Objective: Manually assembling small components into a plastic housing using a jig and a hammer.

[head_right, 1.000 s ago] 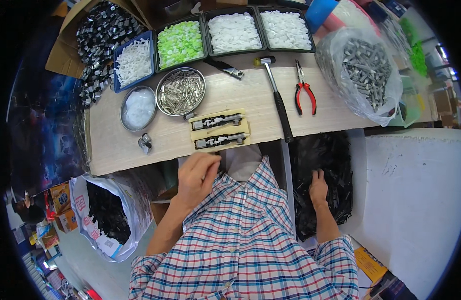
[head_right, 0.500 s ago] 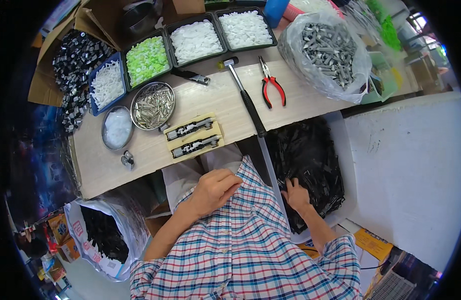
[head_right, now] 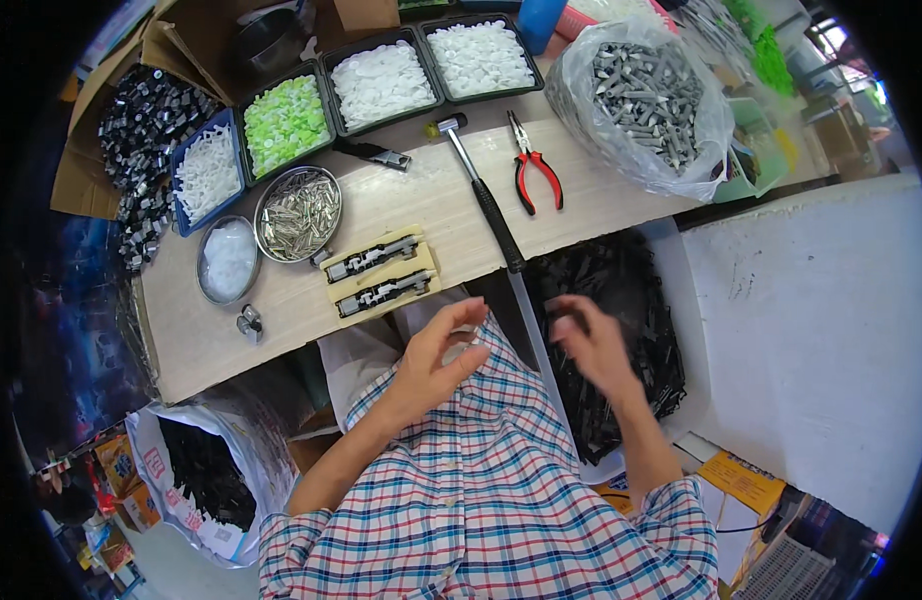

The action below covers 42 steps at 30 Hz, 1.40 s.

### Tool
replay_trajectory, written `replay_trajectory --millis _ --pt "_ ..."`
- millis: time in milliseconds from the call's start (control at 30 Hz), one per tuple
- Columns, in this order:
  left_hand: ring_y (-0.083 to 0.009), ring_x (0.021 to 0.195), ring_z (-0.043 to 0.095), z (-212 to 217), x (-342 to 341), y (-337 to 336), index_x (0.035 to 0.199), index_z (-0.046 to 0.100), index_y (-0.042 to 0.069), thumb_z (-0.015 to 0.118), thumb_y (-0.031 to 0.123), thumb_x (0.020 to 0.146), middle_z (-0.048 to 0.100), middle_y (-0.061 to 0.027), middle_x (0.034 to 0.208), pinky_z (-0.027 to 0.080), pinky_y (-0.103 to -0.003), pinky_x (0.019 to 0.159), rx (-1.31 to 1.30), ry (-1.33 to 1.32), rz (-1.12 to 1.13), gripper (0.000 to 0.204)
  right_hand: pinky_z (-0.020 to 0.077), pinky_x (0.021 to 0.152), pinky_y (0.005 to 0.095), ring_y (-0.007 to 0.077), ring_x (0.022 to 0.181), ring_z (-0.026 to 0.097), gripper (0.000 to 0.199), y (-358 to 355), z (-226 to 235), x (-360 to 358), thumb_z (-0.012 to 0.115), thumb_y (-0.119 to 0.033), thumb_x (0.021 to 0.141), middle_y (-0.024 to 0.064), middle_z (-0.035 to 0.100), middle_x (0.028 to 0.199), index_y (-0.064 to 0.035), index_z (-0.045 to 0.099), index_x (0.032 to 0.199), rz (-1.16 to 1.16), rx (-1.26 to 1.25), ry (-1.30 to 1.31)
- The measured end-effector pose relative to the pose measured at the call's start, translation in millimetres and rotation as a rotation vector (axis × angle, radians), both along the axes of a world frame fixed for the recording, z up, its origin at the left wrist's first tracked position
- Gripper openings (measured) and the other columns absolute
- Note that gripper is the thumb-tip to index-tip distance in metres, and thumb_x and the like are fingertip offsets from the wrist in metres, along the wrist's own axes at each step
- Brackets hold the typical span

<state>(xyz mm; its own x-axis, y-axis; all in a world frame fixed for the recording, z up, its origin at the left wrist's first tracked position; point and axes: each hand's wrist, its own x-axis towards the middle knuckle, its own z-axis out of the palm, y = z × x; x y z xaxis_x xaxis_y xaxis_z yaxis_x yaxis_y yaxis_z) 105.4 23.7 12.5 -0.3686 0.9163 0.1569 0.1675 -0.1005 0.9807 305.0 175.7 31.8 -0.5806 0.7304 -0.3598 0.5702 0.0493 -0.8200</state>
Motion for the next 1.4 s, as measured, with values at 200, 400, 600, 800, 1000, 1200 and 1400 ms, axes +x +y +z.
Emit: replay_trajectory --millis 200,400,600,800,1000,1200,1400 --pt "-0.0147 0.1 0.067 21 -21 -10 0.13 0.06 -0.003 0.047 0.021 0.108 0.067 -0.0129 0.121 0.053 -0.028 0.089 -0.249 -0.931 -0.184 0.035 0.044 0.052 0.022 0.0069 0.061 0.057 0.025 -54 9 -75 0.057 -0.026 0.101 0.003 0.065 0.077 -0.0025 0.062 0.107 0.228 -0.707 0.433" --pt "-0.0143 0.098 0.066 36 -47 -45 0.115 0.067 -0.005 0.057 0.016 0.103 0.069 -0.0157 0.118 0.053 -0.028 0.087 -0.163 -0.539 0.115 0.025 0.0376 0.045 0.018 0.0044 0.057 0.054 0.041 -58 28 -120 0.065 -0.036 0.098 0.0054 0.066 0.082 -0.0044 0.055 0.121 0.406 -0.816 0.149" --pt "-0.0052 0.075 0.061 40 -60 -57 0.1 0.068 -0.002 0.064 0.017 0.1 0.068 -0.0003 0.083 0.049 -0.02 0.068 -0.151 -0.514 0.552 0.019 0.054 0.07 0.0329 0.0187 0.078 0.065 0.045 -64 23 -135 0.081 -0.012 0.083 0.0106 0.067 0.096 0.0 0.06 0.121 0.439 0.042 0.254" --pt "-0.0106 0.076 0.067 29 -61 -53 0.105 0.066 -0.004 0.06 0.017 0.103 0.071 -0.0067 0.092 0.055 -0.024 0.073 -0.081 -0.561 0.657 0.022 0.0538 0.073 0.034 0.0292 0.082 0.067 0.038 -45 26 -153 0.079 -0.004 0.08 0.0145 0.066 0.096 0.0008 0.064 0.114 0.511 0.541 0.349" --pt "-0.0146 0.069 0.066 26 -67 -70 0.115 0.06 -0.002 0.053 0.027 0.107 0.067 -0.009 0.083 0.052 -0.024 0.062 -0.132 -0.893 0.547 0.032 0.0513 0.085 0.0389 0.0329 0.101 0.061 0.036 -15 4 -188 0.077 -0.005 0.079 0.0142 0.063 0.108 -0.0029 0.066 0.113 0.499 0.762 0.292" --pt "-0.0124 0.068 0.062 21 -70 -82 0.121 0.055 0.0 0.047 0.029 0.109 0.066 -0.0101 0.086 0.05 -0.023 0.06 -0.128 -0.955 0.366 0.033 0.0465 0.09 0.0413 0.0326 0.104 0.057 0.036 -16 -7 -210 0.079 -0.01 0.077 0.0121 0.062 0.109 -0.0063 0.069 0.112 0.593 0.829 0.244" --pt "-0.0144 0.073 0.061 27 -73 -80 0.134 0.042 0.0 0.045 0.018 0.102 0.065 -0.0139 0.09 0.048 -0.025 0.062 -0.168 -1.004 0.296 0.036 0.047 0.089 0.0419 0.0331 0.104 0.057 0.04 -16 0 -211 0.078 -0.01 0.078 0.0127 0.062 0.11 -0.0066 0.068 0.116 0.625 0.883 0.152"
